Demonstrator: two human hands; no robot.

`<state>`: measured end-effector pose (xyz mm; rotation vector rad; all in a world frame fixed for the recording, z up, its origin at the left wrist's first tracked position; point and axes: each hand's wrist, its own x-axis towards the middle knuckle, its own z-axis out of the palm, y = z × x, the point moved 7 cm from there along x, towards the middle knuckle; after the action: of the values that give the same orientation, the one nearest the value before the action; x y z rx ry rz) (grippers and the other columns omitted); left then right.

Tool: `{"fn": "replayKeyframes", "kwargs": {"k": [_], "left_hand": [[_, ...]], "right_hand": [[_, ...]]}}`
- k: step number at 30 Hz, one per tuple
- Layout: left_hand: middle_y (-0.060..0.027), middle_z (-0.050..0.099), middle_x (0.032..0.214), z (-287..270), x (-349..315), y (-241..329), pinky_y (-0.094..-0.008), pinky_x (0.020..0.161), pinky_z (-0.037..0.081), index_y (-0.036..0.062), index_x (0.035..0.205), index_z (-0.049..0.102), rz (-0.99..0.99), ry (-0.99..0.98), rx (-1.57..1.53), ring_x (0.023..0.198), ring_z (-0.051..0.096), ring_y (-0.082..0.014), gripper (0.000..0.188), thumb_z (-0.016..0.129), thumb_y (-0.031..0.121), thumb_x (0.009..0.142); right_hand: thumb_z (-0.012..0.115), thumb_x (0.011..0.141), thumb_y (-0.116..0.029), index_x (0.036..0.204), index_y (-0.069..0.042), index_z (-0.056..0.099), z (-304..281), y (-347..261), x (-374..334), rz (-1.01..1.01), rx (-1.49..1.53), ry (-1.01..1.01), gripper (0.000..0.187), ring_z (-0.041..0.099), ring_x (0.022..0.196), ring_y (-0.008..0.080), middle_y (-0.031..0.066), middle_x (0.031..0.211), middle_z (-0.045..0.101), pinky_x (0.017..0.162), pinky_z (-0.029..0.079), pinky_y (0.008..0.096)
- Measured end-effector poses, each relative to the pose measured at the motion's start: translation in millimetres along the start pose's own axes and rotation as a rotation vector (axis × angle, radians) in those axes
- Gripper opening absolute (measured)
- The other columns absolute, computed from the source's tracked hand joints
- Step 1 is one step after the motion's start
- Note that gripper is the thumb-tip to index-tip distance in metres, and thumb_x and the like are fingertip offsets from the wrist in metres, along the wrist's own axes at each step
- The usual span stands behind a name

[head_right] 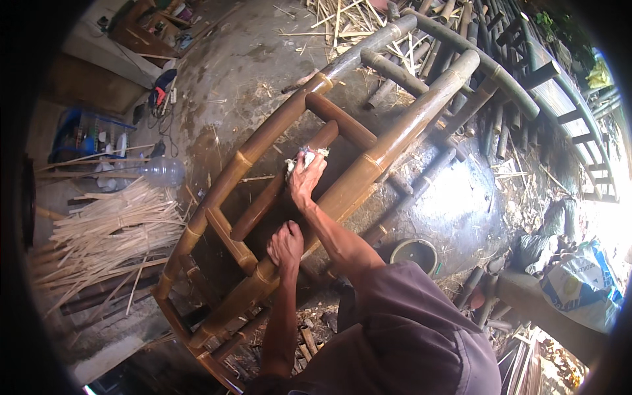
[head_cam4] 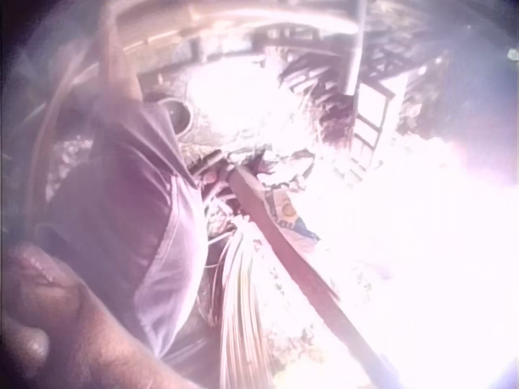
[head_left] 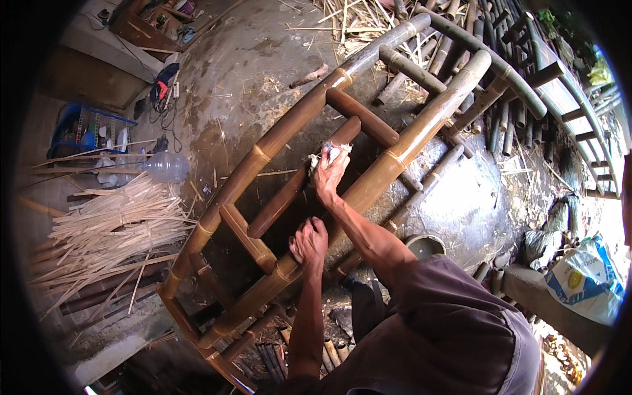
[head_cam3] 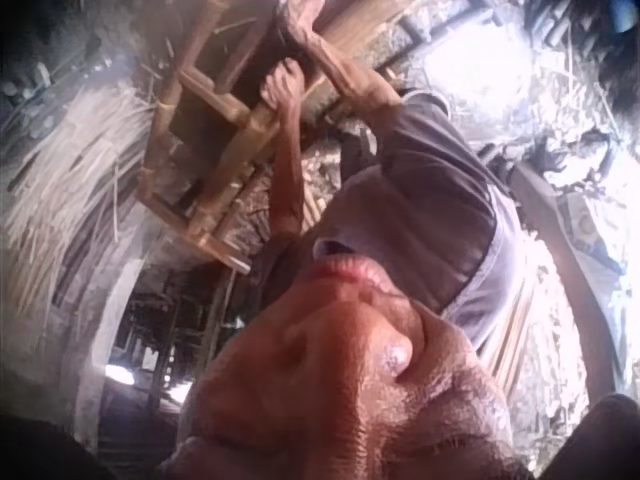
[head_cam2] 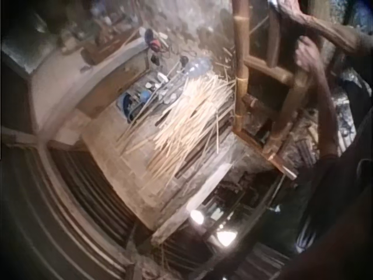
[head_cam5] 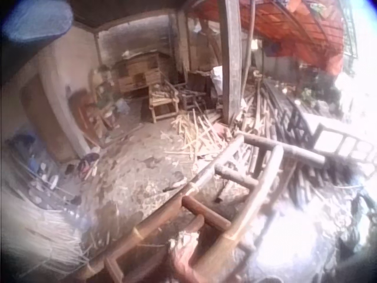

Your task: The person sits on the ground and wipes a bamboo chair frame with a cloth, repeatedly dipping the cloth into a nearby bowl of liquid. They clean the frame's legs, crossbars, and seat slats, turning the chair to access different sides.

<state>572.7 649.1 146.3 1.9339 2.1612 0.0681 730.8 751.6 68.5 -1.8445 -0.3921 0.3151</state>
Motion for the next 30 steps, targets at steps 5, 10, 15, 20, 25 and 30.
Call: {"fn": "replayKeyframes", "kwargs": {"k": [5, 10, 15, 20, 25, 30], "left_hand": [[-0.0166, 0.069, 0.086, 3, 0, -1, -0.0496, 0.073, 0.052, 0.006, 0.082, 0.069, 0.039, 0.019, 0.029, 0.076, 0.065, -0.0407, 0.041, 0.039, 0.032, 0.094], [-0.0153, 0.069, 0.084, 1, 1, 17, -0.0484, 0.071, 0.052, 0.0073, 0.079, 0.069, 0.111, 0.06, -0.04, 0.073, 0.066, -0.0383, 0.04, 0.04, 0.031, 0.094], [-0.0088, 0.065, 0.077, 18, -29, -24, -0.0457, 0.072, 0.049, 0.011, 0.084, 0.065, 0.377, 0.581, -0.139, 0.075, 0.064, -0.0261, 0.022, 0.051, 0.027, 0.09], [-0.0046, 0.061, 0.07, -7, -9, 12, -0.038, 0.057, 0.05, 0.0131, 0.082, 0.06, 0.371, 0.253, 0.205, 0.069, 0.064, -0.0173, 0.01, 0.056, 0.021, 0.085], [-0.0124, 0.061, 0.071, 23, -3, 6, -0.0381, 0.054, 0.047, 0.0096, 0.072, 0.056, 0.46, 0.228, 0.031, 0.075, 0.063, -0.0238, 0.021, 0.048, 0.021, 0.087], [-0.0159, 0.068, 0.081, -2, 1, -5, -0.0482, 0.067, 0.051, 0.0065, 0.075, 0.067, 0.127, 0.045, -0.028, 0.074, 0.065, -0.0368, 0.039, 0.043, 0.032, 0.092]], "right_hand": [[0.053, 0.097, -0.033, 0.101, -0.003, 0.048, -1, 23, 51, 0.249, 0.194, 0.216, 0.031, 0.055, 0.071, 0.0289, 0.0158, 0.085, 0.059, 0.068, 0.045, 0.0416], [0.046, 0.096, -0.041, 0.111, -0.001, 0.049, 19, 91, 82, 0.435, 0.245, 0.099, 0.043, 0.058, 0.087, 0.0396, 0.0248, 0.098, 0.061, 0.077, 0.045, 0.048], [0.035, 0.099, -0.047, 0.113, 0.002, 0.048, 35, 58, -55, 0.682, 0.451, 0.077, 0.052, 0.061, 0.083, 0.0353, 0.021, 0.099, 0.062, 0.078, 0.049, 0.0451], [0.038, 0.098, -0.048, 0.119, -0.008, 0.051, 36, 35, -263, 1.343, 0.45, -0.557, 0.047, 0.058, 0.081, 0.0226, 0.0089, 0.099, 0.061, 0.072, 0.051, 0.0371], [0.047, 0.098, -0.038, 0.119, -0.009, 0.059, 17, -14, -217, 1.289, 1.173, -0.929, 0.038, 0.058, 0.084, 0.0194, 0.0066, 0.096, 0.064, 0.074, 0.048, 0.0371], [0.06, 0.094, -0.029, 0.113, -0.009, 0.055, -92, -149, -2, -0.375, 0.045, -0.848, 0.029, 0.058, 0.086, 0.0203, 0.009, 0.096, 0.058, 0.079, 0.048, 0.038]]}}
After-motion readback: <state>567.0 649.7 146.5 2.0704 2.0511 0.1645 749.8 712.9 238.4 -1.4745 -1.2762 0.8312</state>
